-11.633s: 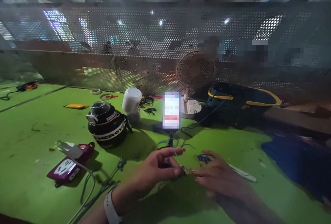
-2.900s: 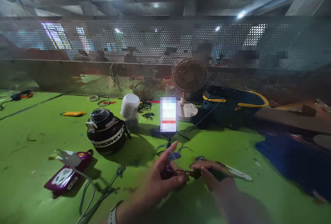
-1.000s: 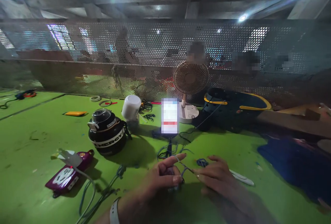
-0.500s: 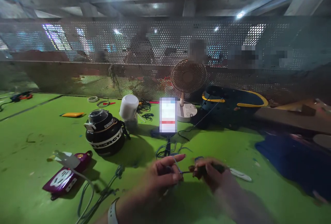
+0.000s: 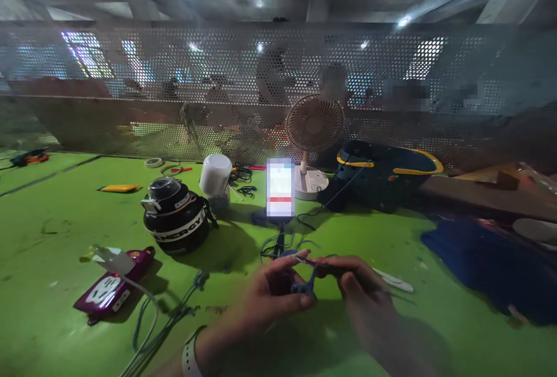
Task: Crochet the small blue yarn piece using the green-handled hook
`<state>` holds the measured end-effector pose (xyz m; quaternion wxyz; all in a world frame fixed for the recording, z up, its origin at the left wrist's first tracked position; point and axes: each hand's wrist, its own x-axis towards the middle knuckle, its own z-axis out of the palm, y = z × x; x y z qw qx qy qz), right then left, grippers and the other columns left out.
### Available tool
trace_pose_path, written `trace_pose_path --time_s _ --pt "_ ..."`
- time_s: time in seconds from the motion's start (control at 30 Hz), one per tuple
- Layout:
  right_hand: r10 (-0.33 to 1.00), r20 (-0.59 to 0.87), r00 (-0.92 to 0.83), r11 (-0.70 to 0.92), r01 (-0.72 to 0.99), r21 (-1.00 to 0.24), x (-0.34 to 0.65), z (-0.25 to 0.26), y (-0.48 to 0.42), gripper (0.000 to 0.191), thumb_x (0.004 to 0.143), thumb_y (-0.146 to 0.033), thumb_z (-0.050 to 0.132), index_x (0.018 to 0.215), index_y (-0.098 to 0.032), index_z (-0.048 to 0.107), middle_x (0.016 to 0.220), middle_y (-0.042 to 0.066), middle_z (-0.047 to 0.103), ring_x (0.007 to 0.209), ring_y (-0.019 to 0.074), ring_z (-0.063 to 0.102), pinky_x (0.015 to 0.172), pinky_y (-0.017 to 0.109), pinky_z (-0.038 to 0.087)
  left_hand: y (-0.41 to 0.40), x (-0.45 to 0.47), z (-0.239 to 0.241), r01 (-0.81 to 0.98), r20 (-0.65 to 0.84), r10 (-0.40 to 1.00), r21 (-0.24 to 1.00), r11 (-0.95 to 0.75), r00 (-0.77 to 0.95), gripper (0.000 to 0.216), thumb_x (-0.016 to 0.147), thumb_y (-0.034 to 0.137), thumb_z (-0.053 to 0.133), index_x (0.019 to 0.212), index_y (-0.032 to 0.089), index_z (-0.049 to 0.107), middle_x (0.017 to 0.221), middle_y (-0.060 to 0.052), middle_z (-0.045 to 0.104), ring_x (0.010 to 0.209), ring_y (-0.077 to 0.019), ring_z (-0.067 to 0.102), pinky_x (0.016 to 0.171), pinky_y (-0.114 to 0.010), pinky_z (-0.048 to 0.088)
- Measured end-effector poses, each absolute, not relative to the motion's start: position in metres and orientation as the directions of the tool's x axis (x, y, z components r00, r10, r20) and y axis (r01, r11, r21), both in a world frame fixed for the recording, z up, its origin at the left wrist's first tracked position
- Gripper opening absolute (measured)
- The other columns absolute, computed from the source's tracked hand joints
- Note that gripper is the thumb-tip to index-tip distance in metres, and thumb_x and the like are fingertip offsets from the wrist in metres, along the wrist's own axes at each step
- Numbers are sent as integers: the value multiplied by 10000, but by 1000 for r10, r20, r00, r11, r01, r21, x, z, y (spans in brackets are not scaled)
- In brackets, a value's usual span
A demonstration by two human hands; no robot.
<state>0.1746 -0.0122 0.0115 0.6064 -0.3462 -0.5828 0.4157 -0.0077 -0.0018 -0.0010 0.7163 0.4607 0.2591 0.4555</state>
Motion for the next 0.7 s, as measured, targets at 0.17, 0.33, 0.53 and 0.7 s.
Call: trace_pose_path --time_s 0.17,0.33,0.53,0.7 --pt "994 110 26 107 -526 -844 163 16 -8 223 768 -481 742 802 -261 747 820 21 782 750 192 722 729 328 583 -4 -5 -4 -336 21 923 934 118 384 593 635 214 866 1195 224 672 715 33 578 658 -102 515 638 -258 395" --pt "999 -34 9 -21 -612 -791 164 24 -9 250 711 -475 791 771 -236 755 793 25 773 718 178 710 673 291 580 -6 4 3 -272 4 938 957 96 347 665 602 249 881 1223 187 652 649 51 521 597 -97 449 565 -252 332" --pt "983 -166 76 -91 -581 -809 177 36 -10 328 716 -537 758 798 -220 745 714 26 758 609 186 689 510 283 561 -4 28 24 -415 -34 916 884 213 399 632 538 231 913 1126 179 688 816 -17 676 720 -135 582 705 -298 450" --pt "968 -242 69 -130 -686 -716 185 54 -6 363 585 -498 861 765 -203 748 593 -15 707 492 128 637 439 221 541 2 43 35 -383 14 890 906 182 455 618 570 201 897 1150 193 683 844 -30 701 775 -157 619 794 -338 477"
